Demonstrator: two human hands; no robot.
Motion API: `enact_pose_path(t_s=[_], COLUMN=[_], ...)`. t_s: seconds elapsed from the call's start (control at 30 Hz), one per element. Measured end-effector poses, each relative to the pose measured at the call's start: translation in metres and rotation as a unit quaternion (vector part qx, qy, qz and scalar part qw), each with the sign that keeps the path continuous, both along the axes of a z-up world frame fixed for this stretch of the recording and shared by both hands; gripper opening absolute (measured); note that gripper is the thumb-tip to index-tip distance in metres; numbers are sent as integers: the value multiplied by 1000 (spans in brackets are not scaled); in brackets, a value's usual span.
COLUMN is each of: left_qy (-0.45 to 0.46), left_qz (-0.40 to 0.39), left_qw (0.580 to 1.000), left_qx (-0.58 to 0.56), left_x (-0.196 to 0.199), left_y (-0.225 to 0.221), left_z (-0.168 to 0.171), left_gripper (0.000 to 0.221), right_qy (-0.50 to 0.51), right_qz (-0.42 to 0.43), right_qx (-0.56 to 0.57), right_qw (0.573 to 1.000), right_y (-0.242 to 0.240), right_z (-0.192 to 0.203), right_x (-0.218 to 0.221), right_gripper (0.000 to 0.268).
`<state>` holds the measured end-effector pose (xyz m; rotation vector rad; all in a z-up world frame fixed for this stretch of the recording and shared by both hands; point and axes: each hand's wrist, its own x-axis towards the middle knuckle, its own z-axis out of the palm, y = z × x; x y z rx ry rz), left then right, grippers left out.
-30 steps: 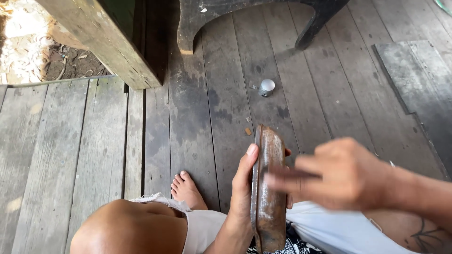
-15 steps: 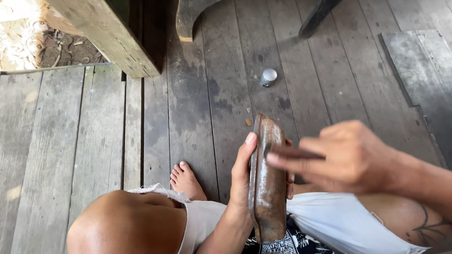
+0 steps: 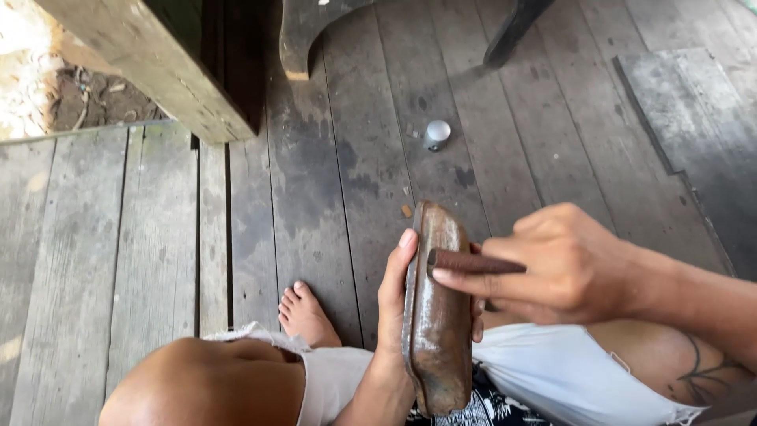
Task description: Sanding a wooden object with sandpaper to smooth its surface
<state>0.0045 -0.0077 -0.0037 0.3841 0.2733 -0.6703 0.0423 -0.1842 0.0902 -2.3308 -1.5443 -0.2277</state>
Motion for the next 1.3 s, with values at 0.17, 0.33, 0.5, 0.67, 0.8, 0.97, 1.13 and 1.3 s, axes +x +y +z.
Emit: enact_pose_path(t_s=[0.17,0.33,0.5,0.67,0.8,0.97,1.13,1.3], left_qy=[20,-12,17,2,-33,-4,-31,-27], left_qz=[8,11,10,1,7,31,9,32], left_qw=[999,999,996,999,998,998,997,995], left_qx=[-49,-41,-83,-54,-48,-59,-76,-87], left_x=[-2,3,-1,0,4,3,0,1], left_y=[0,-1,-2,0,1,-1,2,2], left_z=[-10,-13,-19,-14,-16,-6,-16,-21], left_gripper=[73,74,65,71,78,75,74,73], right_qy=[1,-42,-82,9,0,-26,-7,34], right_qz=[29,60,21,24,49,26,57,83], right_qx=[21,24,12,36,39,39,65,54], right_qw=[999,997,996,999,998,999,996,994], right_y=[7,11,5,5,15,10,9,16], right_z=[4,8,1,-3,11,4,2,13], right_x=[-7,-9,-4,-9,-14,-10,-14,-25], right_gripper=[27,26,31,30,29,34,21,29])
